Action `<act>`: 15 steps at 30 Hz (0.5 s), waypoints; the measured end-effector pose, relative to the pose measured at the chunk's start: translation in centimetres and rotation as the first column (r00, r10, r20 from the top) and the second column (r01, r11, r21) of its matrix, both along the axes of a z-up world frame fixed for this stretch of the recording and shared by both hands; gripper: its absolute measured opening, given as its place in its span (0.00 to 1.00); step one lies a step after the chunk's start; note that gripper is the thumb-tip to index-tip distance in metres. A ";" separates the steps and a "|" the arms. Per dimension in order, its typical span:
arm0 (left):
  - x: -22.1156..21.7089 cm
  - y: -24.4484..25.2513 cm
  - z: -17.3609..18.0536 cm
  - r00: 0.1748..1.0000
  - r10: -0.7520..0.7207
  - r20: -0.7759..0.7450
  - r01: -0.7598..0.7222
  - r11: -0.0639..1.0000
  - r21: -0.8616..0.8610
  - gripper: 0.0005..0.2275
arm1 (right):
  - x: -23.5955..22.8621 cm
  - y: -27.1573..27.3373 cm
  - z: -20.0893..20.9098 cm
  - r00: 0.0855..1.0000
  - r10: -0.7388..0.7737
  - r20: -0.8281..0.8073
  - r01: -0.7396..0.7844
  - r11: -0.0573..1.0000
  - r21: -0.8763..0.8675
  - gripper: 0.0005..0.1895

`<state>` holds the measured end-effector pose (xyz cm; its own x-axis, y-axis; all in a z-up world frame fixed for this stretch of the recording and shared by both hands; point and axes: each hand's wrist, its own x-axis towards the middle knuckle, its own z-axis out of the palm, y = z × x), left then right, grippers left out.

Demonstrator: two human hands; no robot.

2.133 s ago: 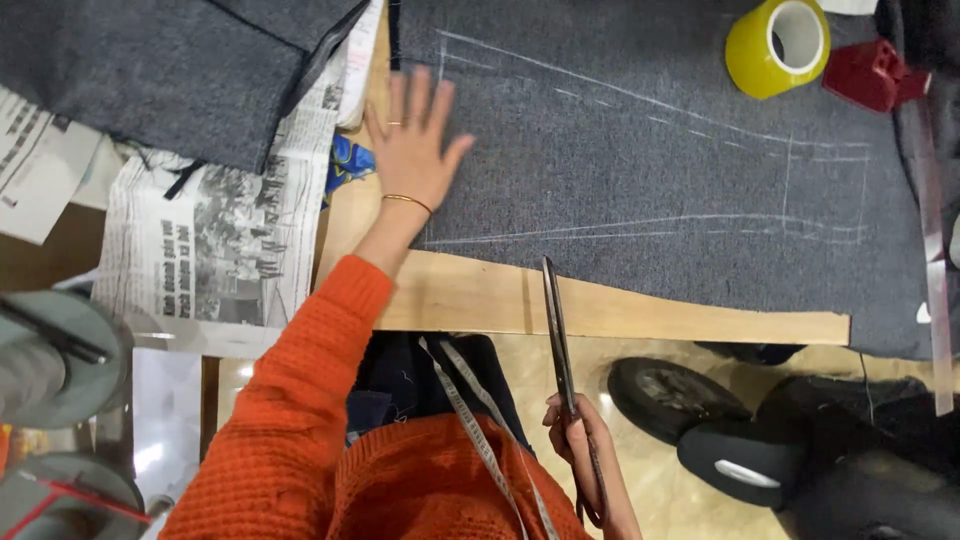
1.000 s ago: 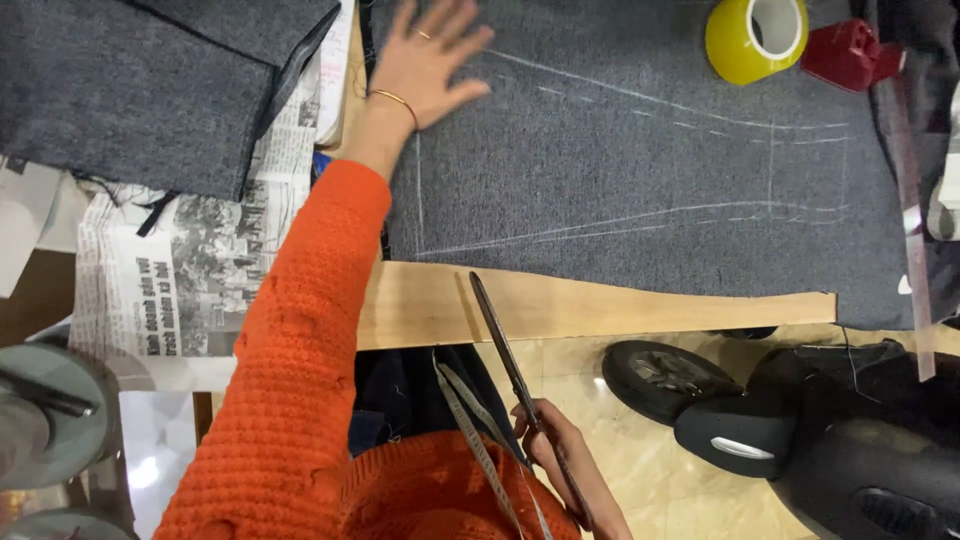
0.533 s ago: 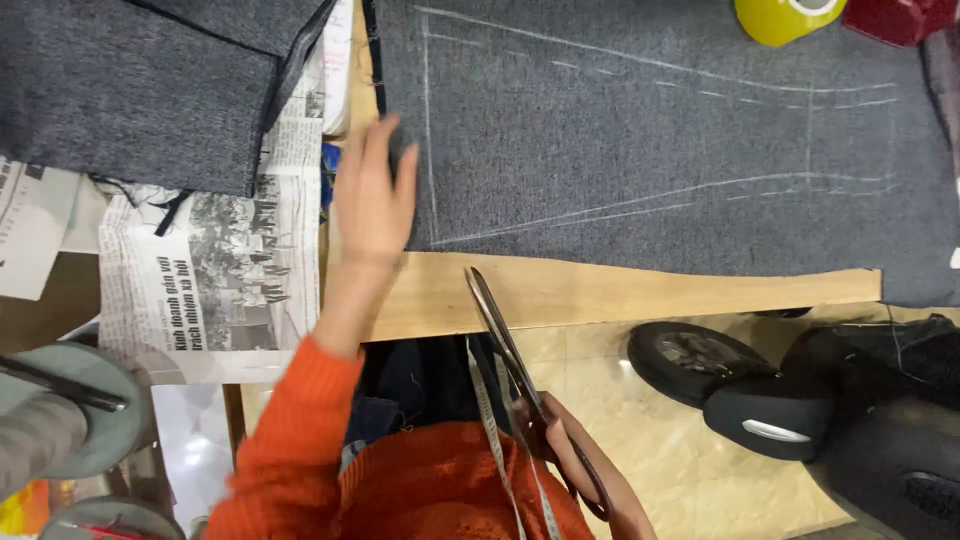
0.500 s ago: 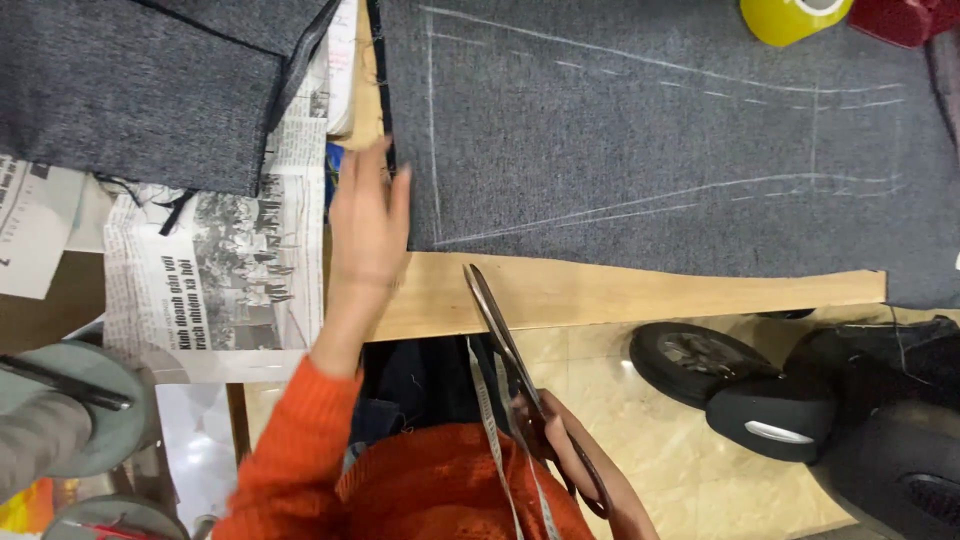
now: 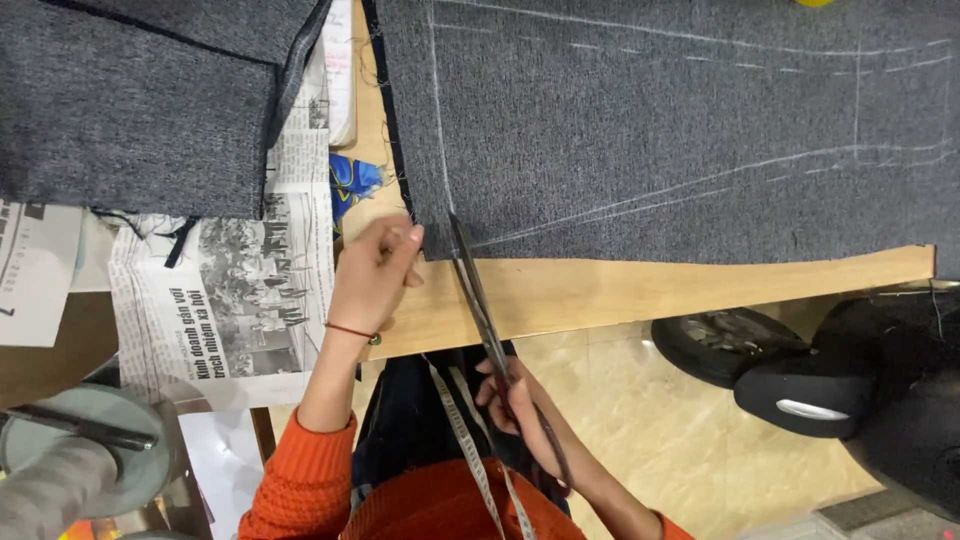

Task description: The person uses large shears to cut a piece of dark gray fabric laid out on a wooden table. They follow white chalk lines drawn on the fabric, cutting along straight edges and curved sections. A wooden pattern piece is visible underneath the fabric during the cutting process.

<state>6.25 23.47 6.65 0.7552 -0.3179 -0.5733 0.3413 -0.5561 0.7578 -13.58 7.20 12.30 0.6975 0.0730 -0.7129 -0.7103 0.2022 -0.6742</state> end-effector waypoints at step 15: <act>-0.5 -0.6 -3.7 0.956 -0.076 0.283 0.015 0.977 0.212 0.16 | -5.9 -3.5 1.5 0.992 0.108 -0.072 -0.115 0.988 -0.100 0.53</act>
